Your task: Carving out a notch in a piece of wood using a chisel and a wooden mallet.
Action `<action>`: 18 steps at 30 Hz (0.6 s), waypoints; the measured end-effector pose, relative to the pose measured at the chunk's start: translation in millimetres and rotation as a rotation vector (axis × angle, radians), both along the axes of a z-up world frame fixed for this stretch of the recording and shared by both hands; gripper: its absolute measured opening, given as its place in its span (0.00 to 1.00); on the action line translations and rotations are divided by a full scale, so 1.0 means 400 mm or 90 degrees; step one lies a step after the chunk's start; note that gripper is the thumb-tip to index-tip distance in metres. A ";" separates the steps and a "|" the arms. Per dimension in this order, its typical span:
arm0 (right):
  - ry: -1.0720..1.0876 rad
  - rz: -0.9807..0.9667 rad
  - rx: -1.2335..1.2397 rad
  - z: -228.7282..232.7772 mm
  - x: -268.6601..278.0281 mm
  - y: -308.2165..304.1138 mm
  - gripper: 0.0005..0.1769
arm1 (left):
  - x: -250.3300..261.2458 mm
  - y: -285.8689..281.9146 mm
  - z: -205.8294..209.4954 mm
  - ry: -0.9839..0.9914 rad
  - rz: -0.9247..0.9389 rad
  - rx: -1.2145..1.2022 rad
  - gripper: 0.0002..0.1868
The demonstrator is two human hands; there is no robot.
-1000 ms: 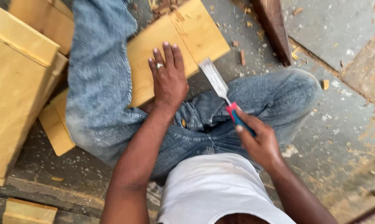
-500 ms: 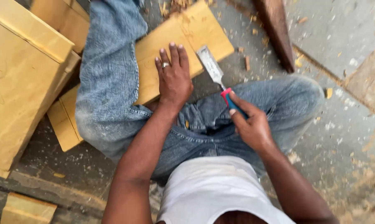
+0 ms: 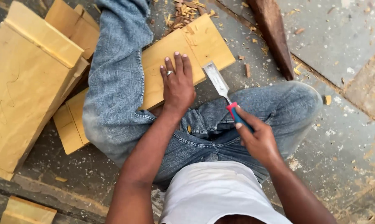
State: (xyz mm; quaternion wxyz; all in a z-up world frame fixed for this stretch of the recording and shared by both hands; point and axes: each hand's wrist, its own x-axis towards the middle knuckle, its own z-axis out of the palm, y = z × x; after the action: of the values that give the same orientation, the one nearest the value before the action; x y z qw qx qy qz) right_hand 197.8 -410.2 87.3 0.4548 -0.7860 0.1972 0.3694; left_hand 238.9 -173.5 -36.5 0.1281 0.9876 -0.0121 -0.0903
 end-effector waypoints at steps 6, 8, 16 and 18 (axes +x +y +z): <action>-0.141 0.079 0.040 -0.107 0.123 0.097 0.26 | -0.009 -0.002 -0.009 -0.022 0.001 0.008 0.38; -0.122 0.059 0.036 -0.080 0.078 0.067 0.26 | -0.005 -0.001 0.001 -0.012 -0.005 0.005 0.39; -0.062 0.034 0.032 -0.076 0.133 0.110 0.27 | 0.011 0.013 0.030 0.020 0.010 -0.008 0.42; -0.042 0.030 0.028 -0.052 0.114 0.093 0.27 | 0.000 0.002 0.011 0.007 0.003 0.000 0.40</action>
State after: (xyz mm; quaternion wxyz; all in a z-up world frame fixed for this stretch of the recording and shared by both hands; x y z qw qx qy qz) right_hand 243.3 -373.0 66.4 0.4694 -0.7918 0.1553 0.3586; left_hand 238.9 -172.7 -32.0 0.1285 0.9871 -0.0092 -0.0953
